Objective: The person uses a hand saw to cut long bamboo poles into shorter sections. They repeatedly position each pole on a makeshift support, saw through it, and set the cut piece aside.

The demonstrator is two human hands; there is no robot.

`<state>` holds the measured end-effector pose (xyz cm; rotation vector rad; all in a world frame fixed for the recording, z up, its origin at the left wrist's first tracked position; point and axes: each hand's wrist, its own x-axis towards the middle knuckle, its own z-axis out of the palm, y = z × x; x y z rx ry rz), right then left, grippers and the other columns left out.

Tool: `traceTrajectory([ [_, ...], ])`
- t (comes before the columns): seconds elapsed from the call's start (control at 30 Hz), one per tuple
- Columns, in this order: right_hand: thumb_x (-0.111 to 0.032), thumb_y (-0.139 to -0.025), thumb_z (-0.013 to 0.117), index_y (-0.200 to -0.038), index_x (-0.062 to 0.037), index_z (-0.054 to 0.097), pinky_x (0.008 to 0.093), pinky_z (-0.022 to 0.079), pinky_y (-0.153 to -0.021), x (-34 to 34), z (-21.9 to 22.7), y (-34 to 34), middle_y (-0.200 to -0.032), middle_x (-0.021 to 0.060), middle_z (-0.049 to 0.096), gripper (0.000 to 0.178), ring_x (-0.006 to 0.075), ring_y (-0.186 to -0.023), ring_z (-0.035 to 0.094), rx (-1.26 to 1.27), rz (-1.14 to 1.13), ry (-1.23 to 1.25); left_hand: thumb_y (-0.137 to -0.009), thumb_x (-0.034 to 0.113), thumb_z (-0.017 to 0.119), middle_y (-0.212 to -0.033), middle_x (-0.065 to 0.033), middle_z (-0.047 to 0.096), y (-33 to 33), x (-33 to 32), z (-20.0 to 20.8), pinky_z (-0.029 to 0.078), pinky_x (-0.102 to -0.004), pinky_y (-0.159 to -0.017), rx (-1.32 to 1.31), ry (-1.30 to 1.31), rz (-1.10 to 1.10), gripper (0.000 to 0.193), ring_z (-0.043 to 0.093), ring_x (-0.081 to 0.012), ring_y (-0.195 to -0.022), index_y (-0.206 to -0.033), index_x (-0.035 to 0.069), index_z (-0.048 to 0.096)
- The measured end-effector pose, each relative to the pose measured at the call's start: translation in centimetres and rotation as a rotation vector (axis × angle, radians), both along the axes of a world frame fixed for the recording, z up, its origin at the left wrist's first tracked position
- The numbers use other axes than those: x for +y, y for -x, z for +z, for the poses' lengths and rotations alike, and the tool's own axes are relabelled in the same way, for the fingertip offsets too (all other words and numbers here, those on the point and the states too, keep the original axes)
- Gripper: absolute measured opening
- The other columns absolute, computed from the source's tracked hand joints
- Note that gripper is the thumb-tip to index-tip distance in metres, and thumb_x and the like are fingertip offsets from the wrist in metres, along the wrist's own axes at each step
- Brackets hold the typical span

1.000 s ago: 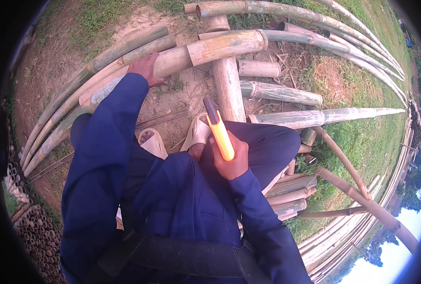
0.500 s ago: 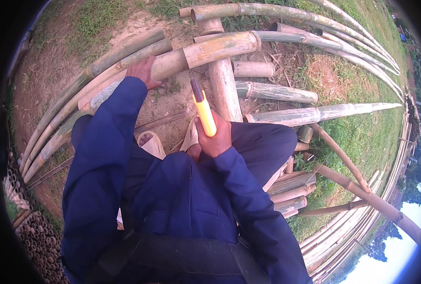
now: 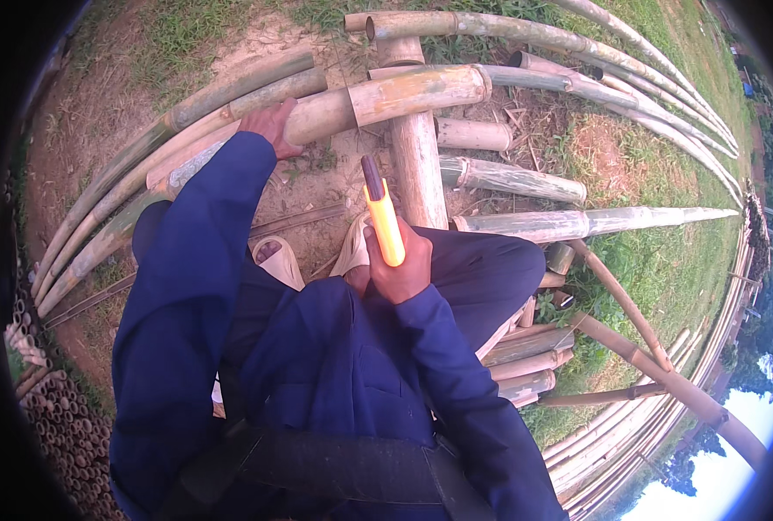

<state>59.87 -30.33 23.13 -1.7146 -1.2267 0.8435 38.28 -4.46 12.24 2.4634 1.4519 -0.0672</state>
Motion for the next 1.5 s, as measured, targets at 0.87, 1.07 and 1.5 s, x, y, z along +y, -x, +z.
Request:
traceTrajectory([
  [0.87,-0.007,-0.092,0.074,-0.114,0.0032,0.07,0.0314,0.055,-0.074,2.0,2.3,-0.3,-0.086,0.0159,0.075,0.025,0.0204,-0.078,0.074,0.008,0.035,0.132,-0.065,0.047,0.092,-0.111,-0.0136,0.064,-0.1,-2.3,-0.9,0.05,-0.0412,-0.095,-0.024,-0.266,-0.013,0.088,0.067,-0.0327,-0.103,-0.132,0.01,0.049],
  [1.07,-0.006,-0.093,0.073,-0.117,0.0031,0.07,0.0319,0.055,-0.074,0.4,2.4,-0.1,-0.084,0.0132,0.073,0.026,0.0193,-0.078,0.072,0.063,0.029,0.032,-0.061,0.044,0.095,-0.107,-0.0113,0.062,0.2,-3.2,-1.1,0.049,-0.0413,-0.091,0.015,-0.315,-0.025,0.092,0.065,-0.0295,-0.1,-0.133,0.011,0.049],
  [1.5,-0.01,-0.092,0.074,-0.1,0.0034,0.068,0.0346,0.051,-0.065,4.7,-1.2,-0.3,-0.074,0.0128,0.066,0.017,0.0177,-0.066,0.062,0.062,0.04,0.025,-0.062,0.052,0.092,-0.118,-0.0118,0.06,-0.5,-2.7,-0.3,0.047,-0.0401,-0.098,0.033,-0.213,0.059,0.094,0.064,-0.0321,-0.105,-0.134,0.01,0.048],
])
